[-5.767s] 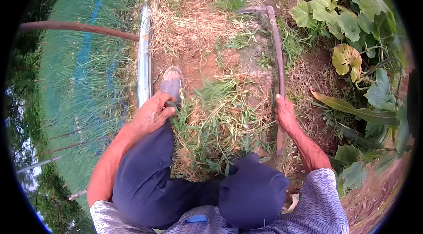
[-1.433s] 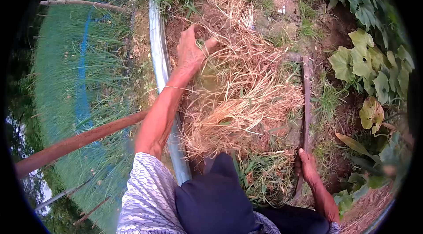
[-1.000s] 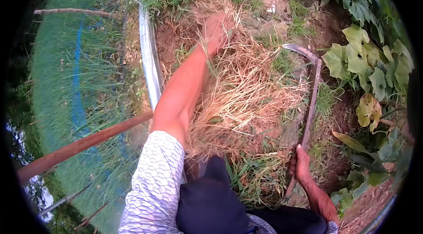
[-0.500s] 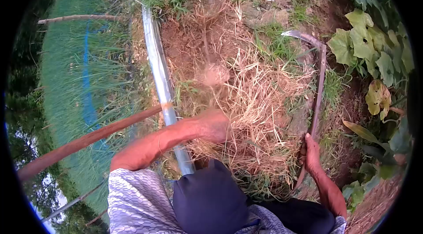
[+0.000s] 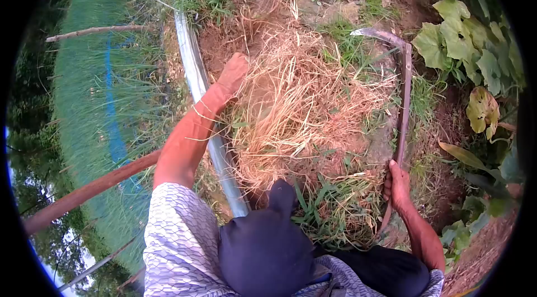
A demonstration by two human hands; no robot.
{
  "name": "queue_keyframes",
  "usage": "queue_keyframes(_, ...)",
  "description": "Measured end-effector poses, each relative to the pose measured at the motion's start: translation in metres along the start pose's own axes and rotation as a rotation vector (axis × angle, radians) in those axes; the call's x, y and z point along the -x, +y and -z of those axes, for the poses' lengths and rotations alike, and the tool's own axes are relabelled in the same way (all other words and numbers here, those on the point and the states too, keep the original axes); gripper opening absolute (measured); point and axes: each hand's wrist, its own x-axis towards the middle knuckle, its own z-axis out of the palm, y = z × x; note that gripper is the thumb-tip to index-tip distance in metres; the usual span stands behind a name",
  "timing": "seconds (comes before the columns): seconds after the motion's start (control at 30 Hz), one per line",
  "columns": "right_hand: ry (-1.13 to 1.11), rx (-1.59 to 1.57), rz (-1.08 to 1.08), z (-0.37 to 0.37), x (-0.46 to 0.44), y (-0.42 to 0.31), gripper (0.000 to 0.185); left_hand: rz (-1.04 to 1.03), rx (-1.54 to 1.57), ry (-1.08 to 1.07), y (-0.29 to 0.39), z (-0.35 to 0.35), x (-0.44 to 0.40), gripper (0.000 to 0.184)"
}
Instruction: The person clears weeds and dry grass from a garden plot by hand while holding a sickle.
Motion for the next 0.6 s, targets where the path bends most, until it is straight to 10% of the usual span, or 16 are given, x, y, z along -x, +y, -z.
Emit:
queue_keyframes(0.4,-0.009,-0.018,-0.002,0.001,0.002,-0.003,0.043,0.427,0.723,-0.285,0.039,-0.035,0.164,0.049)
queue_keyframes(0.6,-0.009,-0.027,-0.012,0.002,0.0,-0.001,0.042,0.261,0.85,0.269,0.033,0.005,0.114,0.054)
